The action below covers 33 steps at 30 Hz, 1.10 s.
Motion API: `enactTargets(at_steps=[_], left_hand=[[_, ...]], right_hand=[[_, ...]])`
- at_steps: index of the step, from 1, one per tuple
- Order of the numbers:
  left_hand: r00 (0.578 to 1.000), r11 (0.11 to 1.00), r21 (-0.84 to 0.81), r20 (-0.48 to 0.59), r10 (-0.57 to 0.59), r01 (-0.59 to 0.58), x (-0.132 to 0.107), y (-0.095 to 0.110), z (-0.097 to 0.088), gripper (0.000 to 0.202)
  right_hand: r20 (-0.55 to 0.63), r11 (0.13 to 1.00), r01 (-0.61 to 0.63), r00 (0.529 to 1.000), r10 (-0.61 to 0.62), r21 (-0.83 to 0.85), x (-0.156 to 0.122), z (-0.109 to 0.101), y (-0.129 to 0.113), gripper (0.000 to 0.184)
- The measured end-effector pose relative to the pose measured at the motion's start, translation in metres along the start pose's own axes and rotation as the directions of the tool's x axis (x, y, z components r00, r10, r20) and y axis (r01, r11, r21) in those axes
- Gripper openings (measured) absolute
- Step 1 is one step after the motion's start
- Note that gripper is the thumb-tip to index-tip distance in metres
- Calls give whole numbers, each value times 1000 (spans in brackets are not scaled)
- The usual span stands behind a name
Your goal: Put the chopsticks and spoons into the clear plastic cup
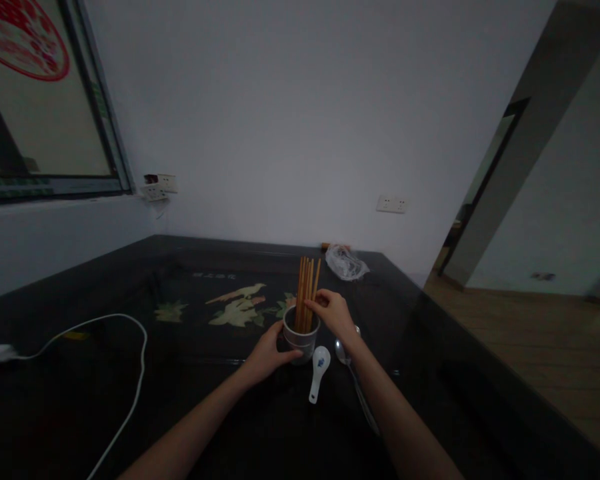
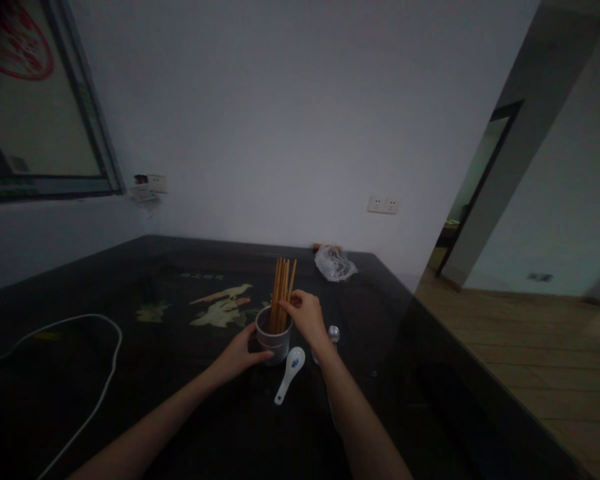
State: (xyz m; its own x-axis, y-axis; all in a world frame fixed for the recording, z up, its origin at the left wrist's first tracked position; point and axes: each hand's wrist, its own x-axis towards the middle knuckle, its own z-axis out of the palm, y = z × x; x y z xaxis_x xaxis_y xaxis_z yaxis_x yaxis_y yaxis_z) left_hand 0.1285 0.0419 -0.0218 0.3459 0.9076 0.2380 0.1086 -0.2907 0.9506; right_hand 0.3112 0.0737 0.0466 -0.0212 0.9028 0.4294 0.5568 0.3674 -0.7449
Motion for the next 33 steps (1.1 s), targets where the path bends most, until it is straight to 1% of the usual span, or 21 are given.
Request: enactTargets(at_steps=[5, 10, 18, 23, 27, 33], left_hand=[[1000, 1000, 7, 3, -8, 8, -1, 2, 0, 64], [1000, 1000, 23, -14, -19, 19, -1, 2, 1, 65], [1000, 999, 33, 4, -10, 10, -1, 2, 0, 65], [1000, 1000, 30, 14, -4, 3, 0, 4, -1, 63], [1000, 1000, 21, 31, -2, 2, 1, 3, -1, 63], [1000, 999, 32, 3, 2, -2, 0, 4, 0, 63]], right_hand=[[-53, 997, -27, 998, 31, 78, -4, -2, 0, 23], [-66, 998, -38, 997, 41, 50, -6, 1, 2, 17], [-56, 998, -34, 998, 37, 53, -8, 5, 3, 16], [-29, 999, -22, 999, 21, -24, -10, 6, 4, 17], [-35, 995, -16, 999, 13, -100, -12, 5, 3, 16], [-49, 986, -24, 999, 16, -163, -15, 2, 3, 16]])
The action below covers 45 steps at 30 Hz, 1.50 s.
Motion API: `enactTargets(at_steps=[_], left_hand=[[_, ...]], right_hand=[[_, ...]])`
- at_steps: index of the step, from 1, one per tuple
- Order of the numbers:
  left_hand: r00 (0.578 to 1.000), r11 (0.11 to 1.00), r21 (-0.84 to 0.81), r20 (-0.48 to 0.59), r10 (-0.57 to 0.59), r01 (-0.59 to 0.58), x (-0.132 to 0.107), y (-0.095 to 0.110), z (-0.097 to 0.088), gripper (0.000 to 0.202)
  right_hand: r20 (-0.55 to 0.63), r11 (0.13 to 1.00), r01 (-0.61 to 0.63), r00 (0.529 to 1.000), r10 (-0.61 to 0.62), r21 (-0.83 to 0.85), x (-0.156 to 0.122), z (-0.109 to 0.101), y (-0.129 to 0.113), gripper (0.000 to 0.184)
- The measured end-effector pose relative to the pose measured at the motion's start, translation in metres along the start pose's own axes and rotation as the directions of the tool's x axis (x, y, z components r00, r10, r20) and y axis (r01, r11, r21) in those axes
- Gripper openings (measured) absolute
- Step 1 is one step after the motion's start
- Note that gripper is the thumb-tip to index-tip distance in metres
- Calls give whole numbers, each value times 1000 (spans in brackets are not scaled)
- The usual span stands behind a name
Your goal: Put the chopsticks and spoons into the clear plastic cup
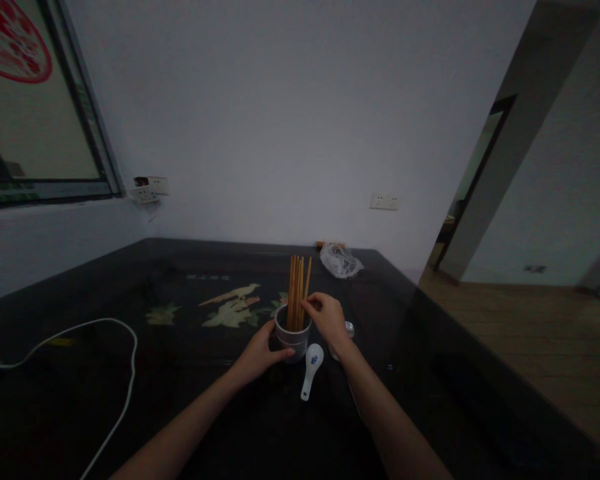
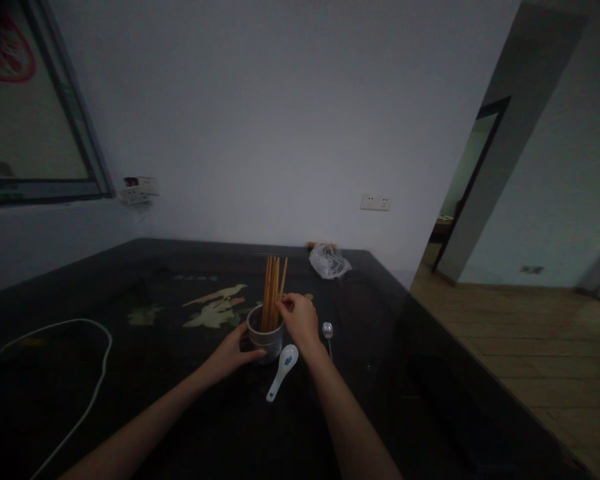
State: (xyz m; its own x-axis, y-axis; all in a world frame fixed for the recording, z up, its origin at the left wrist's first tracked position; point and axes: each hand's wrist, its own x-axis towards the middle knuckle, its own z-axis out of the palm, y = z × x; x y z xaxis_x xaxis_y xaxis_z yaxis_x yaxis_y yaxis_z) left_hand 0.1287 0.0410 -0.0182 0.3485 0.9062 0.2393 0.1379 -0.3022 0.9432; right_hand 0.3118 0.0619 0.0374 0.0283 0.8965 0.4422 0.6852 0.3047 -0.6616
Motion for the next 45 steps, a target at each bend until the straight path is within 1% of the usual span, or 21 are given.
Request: enactTargets(at_steps=[10, 13, 16, 19, 23, 26, 30, 33, 36, 38, 40, 43, 45], left_hand=[[999, 999, 44, -4, 32, -32, 2, -9, -1, 63], [1000, 999, 29, -9, 26, -26, 2, -11, 0, 64], [999, 999, 4, 15, 41, -41, 2, -12, -1, 65], [998, 999, 17, 33, 44, -44, 2, -13, -2, 65], [1000, 998, 60, 19, 19, -21, 2, -12, -2, 68], [1000, 999, 52, 12, 13, -14, 1, -11, -1, 69], [999, 999, 15, 24, 31, -32, 2, -12, -1, 70], [999, 999, 15, 24, 32, -32, 2, -12, -1, 73], [999, 999, 2, 29, 33, -33, 1, -12, -1, 74], [999, 999, -3, 36, 39, -39, 1, -11, 0, 76], [998, 999, -2, 32, 46, -46, 1, -10, -1, 82], [998, 998, 6, 19, 64, -64, 2, -7, -2, 85], [995, 995, 3, 5, 99, -99, 3, -4, -5, 85]], right_hand=[[16, 997, 10, 1000, -9, -78, -6, -2, -5, 17], [21, 995, 19, 1000, -17, -102, -7, -2, -6, 16], [24, 994, 20, 1000, -18, -108, -7, -3, -6, 16], [29, 993, 23, 999, -20, -115, -8, -3, -7, 18], [29, 991, 23, 999, -20, -131, -10, -1, -8, 22], [35, 991, 23, 999, -19, -135, -9, -3, -7, 26], [35, 996, 11, 999, -8, -93, -6, -14, -6, 29], [22, 999, -3, 1000, 4, -35, -7, -30, -4, 29], [7, 1000, 20, 1000, -20, 21, -13, -49, 1, 29], [-1, 997, 31, 1000, -31, 70, -21, -59, 9, 30], [-8, 990, 8, 1000, -7, 138, -30, -65, 19, 31], [-26, 971, -66, 997, 74, 230, -41, -67, 36, 33], [-31, 965, -98, 994, 108, 242, -44, -67, 45, 34]])
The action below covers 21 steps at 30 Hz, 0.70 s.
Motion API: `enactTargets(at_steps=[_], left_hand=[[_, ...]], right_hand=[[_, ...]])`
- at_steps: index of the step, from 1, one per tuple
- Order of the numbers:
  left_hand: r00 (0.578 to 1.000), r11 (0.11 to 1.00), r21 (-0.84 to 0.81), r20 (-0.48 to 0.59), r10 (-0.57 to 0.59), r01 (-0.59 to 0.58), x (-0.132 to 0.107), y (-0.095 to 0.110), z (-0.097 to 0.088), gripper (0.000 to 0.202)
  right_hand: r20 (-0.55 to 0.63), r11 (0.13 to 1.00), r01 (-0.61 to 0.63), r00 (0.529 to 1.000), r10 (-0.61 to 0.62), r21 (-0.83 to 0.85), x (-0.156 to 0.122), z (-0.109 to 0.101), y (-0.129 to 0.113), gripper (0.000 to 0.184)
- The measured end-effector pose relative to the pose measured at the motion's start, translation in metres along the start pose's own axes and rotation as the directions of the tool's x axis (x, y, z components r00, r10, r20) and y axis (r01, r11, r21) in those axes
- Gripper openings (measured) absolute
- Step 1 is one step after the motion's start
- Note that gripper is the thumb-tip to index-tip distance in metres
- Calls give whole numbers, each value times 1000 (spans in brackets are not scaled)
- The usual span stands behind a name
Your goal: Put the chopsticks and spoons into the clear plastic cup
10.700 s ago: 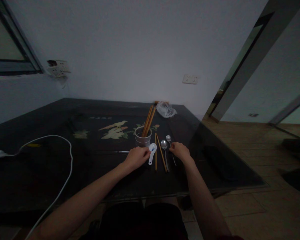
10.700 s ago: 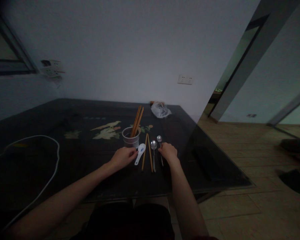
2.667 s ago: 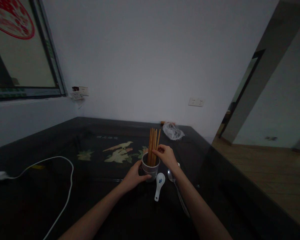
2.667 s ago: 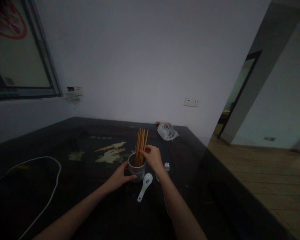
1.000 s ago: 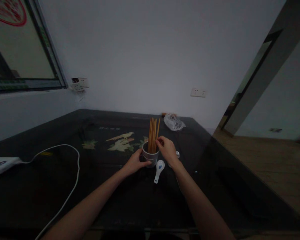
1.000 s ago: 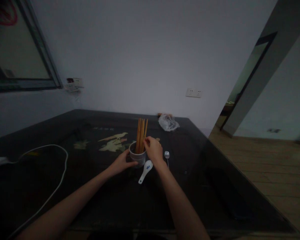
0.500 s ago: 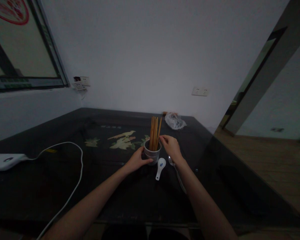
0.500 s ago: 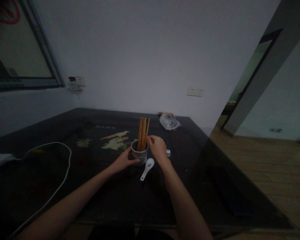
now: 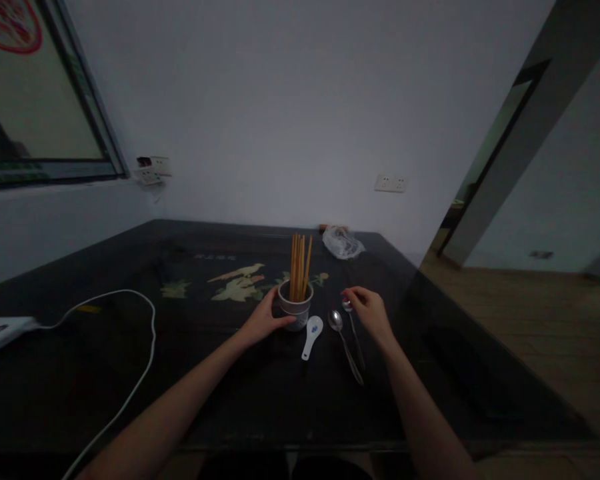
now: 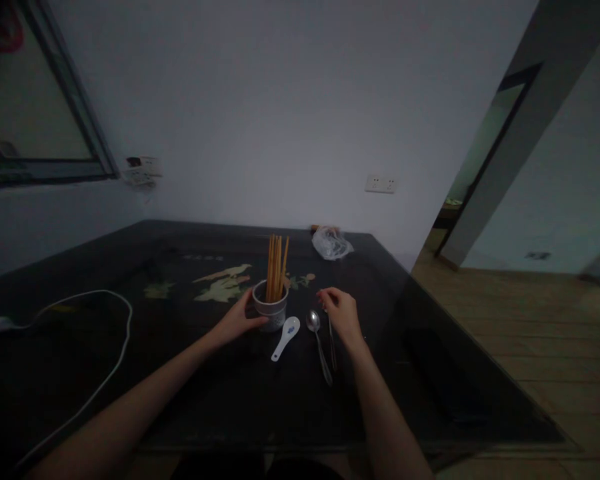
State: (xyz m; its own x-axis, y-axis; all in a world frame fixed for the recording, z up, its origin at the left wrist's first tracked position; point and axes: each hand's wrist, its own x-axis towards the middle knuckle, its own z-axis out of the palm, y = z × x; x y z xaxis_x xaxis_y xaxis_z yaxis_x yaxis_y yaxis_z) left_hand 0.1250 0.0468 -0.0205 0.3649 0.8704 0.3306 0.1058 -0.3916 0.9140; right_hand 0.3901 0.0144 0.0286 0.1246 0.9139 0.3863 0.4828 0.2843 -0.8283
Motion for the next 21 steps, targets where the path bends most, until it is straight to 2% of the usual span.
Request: enactTargets(at_steps=[4, 7, 11, 14, 17, 21], left_hand=[[993, 997, 32, -93, 68, -65, 1, 6, -7, 78], [973, 989, 82, -185, 136, -123, 0, 12, -11, 63], [900, 953, 202, -331, 283, -226, -3, 20, -16, 43], [834, 906, 327, -392, 388, -267, -6, 28, -19, 30], [799, 813, 495, -332, 502, -306, -11, 36, -18, 20], [796, 639, 628, -51, 604, -444, -22, 45, -8, 16]], right_hand=[[-27, 998, -4, 1000, 3, -65, 2, -6, 8, 33], [-2, 969, -64, 998, 66, -237, 3, -10, 10, 28], [65, 819, -176, 966, 251, -546, 0, -11, 12, 22], [113, 712, -193, 927, 358, -675, -3, -10, 11, 22], [130, 658, -198, 901, 415, -727, -4, -9, 10, 23], [115, 594, -216, 876, 469, -775, -6, -9, 9, 25]])
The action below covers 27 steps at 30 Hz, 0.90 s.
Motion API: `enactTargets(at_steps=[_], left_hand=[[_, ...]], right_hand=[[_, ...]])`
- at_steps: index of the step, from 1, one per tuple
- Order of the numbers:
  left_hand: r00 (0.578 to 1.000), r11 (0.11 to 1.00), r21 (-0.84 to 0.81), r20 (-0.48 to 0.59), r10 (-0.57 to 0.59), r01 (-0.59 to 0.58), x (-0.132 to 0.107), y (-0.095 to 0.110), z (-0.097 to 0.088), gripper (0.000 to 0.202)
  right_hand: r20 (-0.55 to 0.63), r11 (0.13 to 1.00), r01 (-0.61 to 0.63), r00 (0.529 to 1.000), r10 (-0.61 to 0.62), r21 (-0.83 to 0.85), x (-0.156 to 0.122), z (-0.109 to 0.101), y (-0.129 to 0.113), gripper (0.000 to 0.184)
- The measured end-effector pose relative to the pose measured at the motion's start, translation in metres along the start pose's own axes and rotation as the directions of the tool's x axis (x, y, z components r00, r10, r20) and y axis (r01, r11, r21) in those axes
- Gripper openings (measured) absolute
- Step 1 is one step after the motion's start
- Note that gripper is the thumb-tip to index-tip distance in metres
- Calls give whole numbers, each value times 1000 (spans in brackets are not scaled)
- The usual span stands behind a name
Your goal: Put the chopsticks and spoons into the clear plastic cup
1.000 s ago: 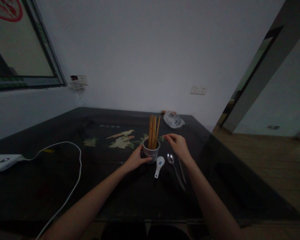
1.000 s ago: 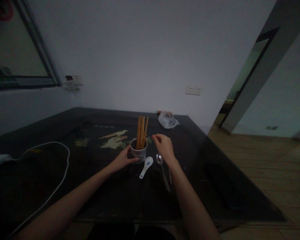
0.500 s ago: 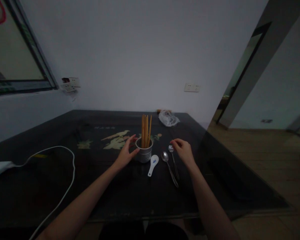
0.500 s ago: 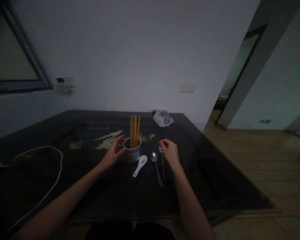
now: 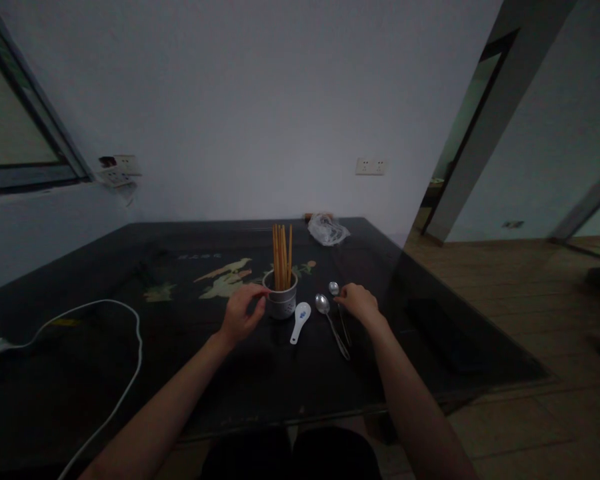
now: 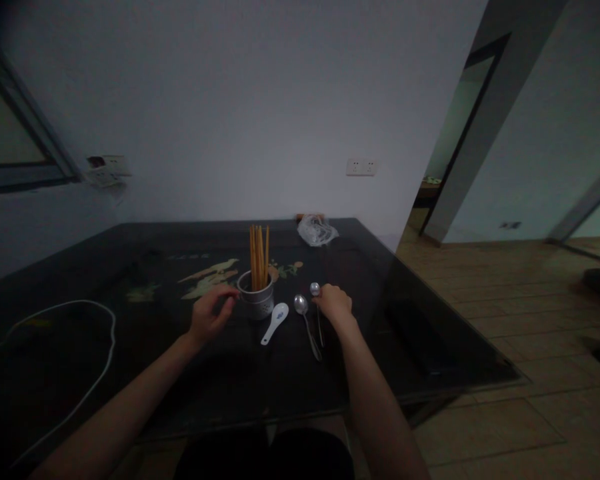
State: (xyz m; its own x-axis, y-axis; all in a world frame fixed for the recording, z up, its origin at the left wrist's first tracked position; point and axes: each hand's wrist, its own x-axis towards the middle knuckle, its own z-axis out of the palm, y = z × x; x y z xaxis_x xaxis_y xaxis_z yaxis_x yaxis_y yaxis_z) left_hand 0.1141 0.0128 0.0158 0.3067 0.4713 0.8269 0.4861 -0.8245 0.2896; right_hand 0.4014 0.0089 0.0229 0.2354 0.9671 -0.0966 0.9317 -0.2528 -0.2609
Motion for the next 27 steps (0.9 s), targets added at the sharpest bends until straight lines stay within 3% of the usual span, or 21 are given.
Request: enactTargets(at_steps=[5, 9, 13, 19, 27], left_hand=[[949, 973, -46, 211, 233, -228, -5, 19, 9, 16], [904, 969, -47, 351, 244, -244, -8, 27, 18, 19], [858, 982, -47, 479, 185, -185, -10, 27, 24, 21], [816, 991, -41, 564, 126, -125, -11, 27, 25, 23], [815, 993, -38, 569, 113, -111, -8, 27, 25, 25]], right_hand=[[50, 998, -4, 999, 8, -66, -3, 4, -6, 32], [54, 995, 1, 999, 5, -104, -4, 9, -10, 35], [40, 993, -11, 999, 16, -115, -4, 10, -9, 37], [41, 992, -18, 999, 23, -123, -3, 11, -8, 34], [-16, 997, -12, 1000, 11, -83, -8, 4, -8, 28]])
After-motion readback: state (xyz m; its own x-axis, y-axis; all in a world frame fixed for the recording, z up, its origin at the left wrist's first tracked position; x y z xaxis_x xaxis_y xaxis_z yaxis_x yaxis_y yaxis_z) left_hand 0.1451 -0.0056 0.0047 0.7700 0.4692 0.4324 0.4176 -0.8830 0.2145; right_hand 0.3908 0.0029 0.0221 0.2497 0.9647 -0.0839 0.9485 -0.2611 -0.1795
